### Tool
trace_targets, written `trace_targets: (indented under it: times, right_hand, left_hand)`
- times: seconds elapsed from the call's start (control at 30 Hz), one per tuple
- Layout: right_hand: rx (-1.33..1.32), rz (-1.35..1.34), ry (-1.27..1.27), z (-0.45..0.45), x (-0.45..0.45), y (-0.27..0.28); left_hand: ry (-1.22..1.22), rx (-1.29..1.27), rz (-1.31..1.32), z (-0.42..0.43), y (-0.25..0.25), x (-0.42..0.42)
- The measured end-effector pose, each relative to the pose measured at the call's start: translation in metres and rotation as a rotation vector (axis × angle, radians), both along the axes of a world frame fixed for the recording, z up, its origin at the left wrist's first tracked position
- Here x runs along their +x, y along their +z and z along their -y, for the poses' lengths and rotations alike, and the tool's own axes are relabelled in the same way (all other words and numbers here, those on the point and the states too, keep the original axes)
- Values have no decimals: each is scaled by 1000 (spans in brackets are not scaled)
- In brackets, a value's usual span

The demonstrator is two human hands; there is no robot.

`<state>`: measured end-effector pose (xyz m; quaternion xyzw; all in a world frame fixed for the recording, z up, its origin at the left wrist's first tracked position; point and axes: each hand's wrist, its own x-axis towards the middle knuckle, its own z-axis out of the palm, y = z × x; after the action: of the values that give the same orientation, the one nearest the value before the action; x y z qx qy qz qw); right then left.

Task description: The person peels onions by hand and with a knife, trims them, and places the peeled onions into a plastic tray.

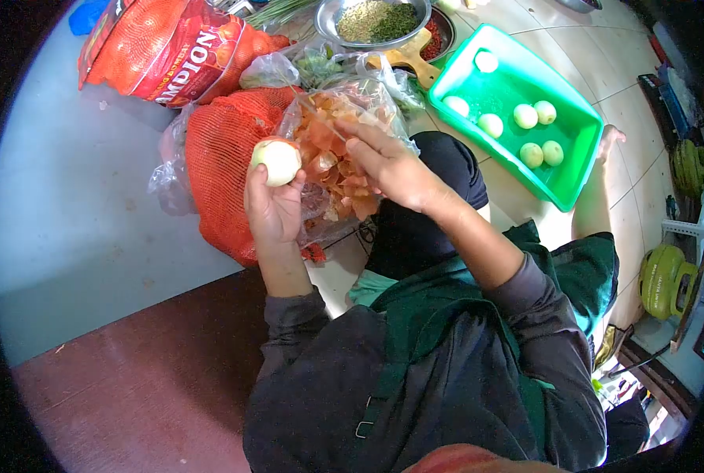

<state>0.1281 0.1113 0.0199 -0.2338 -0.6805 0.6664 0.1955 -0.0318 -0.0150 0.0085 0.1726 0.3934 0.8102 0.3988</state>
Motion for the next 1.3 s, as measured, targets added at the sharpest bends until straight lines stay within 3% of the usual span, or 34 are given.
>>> trace_targets:
  times: [0.13, 0.17, 0.27, 0.37, 0.47, 0.57, 0.67, 0.77, 0.93, 1.07, 1.3]
  right_hand:
    - [338, -91, 36, 12, -5, 3]
    - [302, 23, 97, 14, -4, 8]
    - [232, 34, 103, 16, -6, 14]
    - [352, -92, -23, 18, -12, -3]
    - [157, -6, -73, 15, -9, 0]
    - [411, -237, -99, 13, -13, -19]
    - [219, -7, 107, 10, -4, -5]
    - [157, -1, 0, 15, -6, -3]
    - [270, -101, 120, 16, 3, 24]
    - [439, -105, 110, 17, 1, 19]
    - [430, 64, 172, 14, 5, 32]
  left_hand:
    - [4, -20, 18, -5, 2, 13]
    - [3, -19, 22, -7, 4, 16]
    - [24, -52, 38, -6, 3, 17]
    - [-26, -47, 41, -2, 0, 12]
    - [49, -46, 18, 0, 4, 7]
    - [54, -2, -96, 5, 9, 3]
    - [60, 1, -207, 6, 19, 9]
    - [96, -56, -312, 0, 20, 16]
    - [184, -271, -635, -8, 10, 18]
    - [160, -277, -703, -10, 12, 26]
    - [124, -255, -821, -11, 11, 29]
